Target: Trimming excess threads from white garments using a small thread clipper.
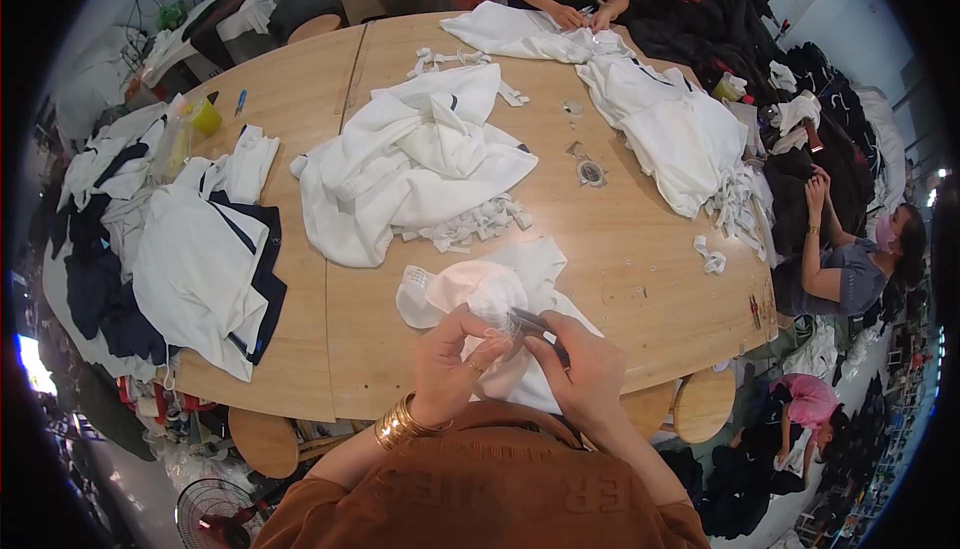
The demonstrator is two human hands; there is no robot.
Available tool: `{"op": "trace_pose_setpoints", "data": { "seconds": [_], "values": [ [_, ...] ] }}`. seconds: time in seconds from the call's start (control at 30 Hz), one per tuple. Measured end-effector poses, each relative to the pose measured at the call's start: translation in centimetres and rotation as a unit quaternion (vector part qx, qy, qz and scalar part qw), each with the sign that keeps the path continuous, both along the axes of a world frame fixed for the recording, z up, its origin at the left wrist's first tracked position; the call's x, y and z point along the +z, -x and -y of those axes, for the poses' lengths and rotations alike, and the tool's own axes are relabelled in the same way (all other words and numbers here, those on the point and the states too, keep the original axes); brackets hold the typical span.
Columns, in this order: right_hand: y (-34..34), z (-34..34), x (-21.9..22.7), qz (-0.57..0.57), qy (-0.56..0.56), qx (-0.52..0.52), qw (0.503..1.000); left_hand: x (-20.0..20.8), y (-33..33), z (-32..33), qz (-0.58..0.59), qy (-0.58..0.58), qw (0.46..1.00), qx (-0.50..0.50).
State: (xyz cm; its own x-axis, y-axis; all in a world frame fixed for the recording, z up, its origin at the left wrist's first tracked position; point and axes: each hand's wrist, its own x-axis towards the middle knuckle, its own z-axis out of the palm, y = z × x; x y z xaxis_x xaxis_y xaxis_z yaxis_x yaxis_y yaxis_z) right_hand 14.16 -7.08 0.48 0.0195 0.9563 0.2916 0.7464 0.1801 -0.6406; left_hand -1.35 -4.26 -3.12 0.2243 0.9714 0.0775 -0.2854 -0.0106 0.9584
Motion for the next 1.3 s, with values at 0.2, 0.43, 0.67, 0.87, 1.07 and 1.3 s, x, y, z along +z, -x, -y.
{"op": "trace_pose_setpoints", "data": {
  "seconds": [0.2,0.43,0.67,0.87,1.07,1.3],
  "values": [
    [0.2,0.1,-0.4,-0.003,-0.006,0.000,1.000,-0.1,0.0,0.0,0.001,0.010,1.000,-0.002],
    [0.3,-0.3,-0.6,-0.302,0.115,-0.044,0.945,-0.3,0.1,-0.2,0.113,0.020,0.993,-0.011],
    [0.6,-1.6,-0.6,-0.398,0.196,-0.011,0.896,0.9,-0.5,-0.7,0.069,0.048,0.996,0.008],
    [0.5,-1.8,0.1,-0.395,0.181,0.024,0.900,-0.7,1.4,-1.7,-0.172,-0.156,0.973,0.004],
    [0.1,-2.0,-0.1,-0.402,0.178,0.023,0.898,0.9,0.4,-1.2,0.008,-0.013,1.000,0.012],
    [-0.2,-1.2,1.4,-0.200,0.109,-0.055,0.972,1.0,0.4,-1.0,0.115,0.119,0.986,-0.001]
  ]
}}
